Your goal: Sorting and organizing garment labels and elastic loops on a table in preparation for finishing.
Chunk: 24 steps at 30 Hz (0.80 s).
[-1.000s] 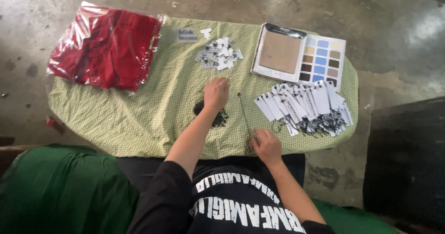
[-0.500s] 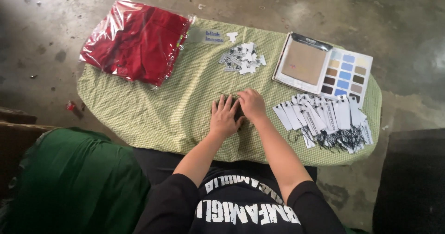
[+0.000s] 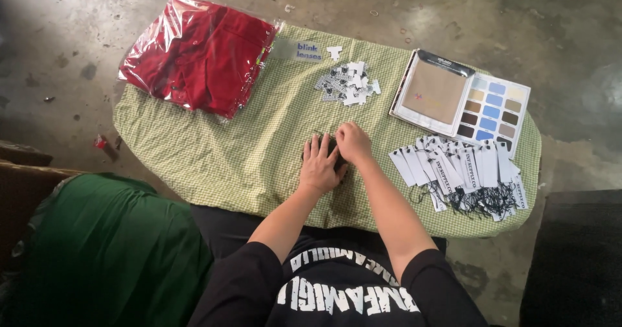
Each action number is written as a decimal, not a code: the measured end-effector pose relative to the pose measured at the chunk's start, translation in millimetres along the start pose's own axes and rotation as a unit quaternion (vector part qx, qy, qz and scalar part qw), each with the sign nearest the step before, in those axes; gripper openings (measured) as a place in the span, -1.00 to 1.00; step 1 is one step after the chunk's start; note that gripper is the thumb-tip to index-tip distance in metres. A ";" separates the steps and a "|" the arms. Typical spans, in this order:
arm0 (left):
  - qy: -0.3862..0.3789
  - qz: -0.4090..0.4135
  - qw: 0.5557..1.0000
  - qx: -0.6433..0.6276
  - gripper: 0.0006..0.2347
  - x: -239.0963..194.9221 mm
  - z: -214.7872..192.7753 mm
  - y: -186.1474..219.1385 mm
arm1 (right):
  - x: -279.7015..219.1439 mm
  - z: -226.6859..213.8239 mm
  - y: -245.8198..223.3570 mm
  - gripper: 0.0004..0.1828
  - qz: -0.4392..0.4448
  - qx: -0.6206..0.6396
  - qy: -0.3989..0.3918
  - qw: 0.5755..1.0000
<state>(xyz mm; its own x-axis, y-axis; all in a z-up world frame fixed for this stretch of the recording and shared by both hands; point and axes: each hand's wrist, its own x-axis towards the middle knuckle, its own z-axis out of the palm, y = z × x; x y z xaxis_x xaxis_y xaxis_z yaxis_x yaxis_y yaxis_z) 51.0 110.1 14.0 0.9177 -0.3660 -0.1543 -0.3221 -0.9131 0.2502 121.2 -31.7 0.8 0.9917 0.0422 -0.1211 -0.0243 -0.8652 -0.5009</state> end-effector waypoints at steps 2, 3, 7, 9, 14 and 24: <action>-0.007 -0.003 1.000 -0.002 -0.37 -2.4 -5.4 1.3 | 1.7 5.9 10.1 -0.78 0.014 0.086 -0.016 0.996; -0.011 -0.006 1.000 -0.002 -0.37 -1.1 -9.7 1.2 | 5.2 7.5 14.5 -0.77 0.025 0.172 -0.028 0.984; -0.021 -0.006 1.000 -0.005 -0.36 -3.4 -12.7 1.6 | -6.5 -16.2 -11.1 -0.80 0.080 0.260 -0.025 0.962; -0.022 -0.003 1.000 -0.002 -0.35 -5.2 -14.4 2.7 | -8.3 -30.8 -25.8 -0.79 0.113 0.387 -0.007 0.915; -0.050 -0.011 0.999 0.005 -0.37 -3.4 -20.1 1.8 | -8.1 -51.2 -31.7 -0.87 0.065 0.487 -0.017 0.871; 0.003 0.016 1.000 -0.018 -0.42 -5.2 -4.4 -4.1 | -29.8 -110.9 -74.5 -0.90 -0.034 0.498 0.136 0.856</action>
<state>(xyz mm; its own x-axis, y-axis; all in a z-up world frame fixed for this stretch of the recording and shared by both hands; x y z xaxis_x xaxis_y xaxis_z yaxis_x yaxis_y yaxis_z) 48.5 116.5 18.0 0.9087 -0.3931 -0.1403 -0.3421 -0.8940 0.2892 107.4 -23.8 136.7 0.9846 -0.1587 0.0739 0.0741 -0.0047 -0.9972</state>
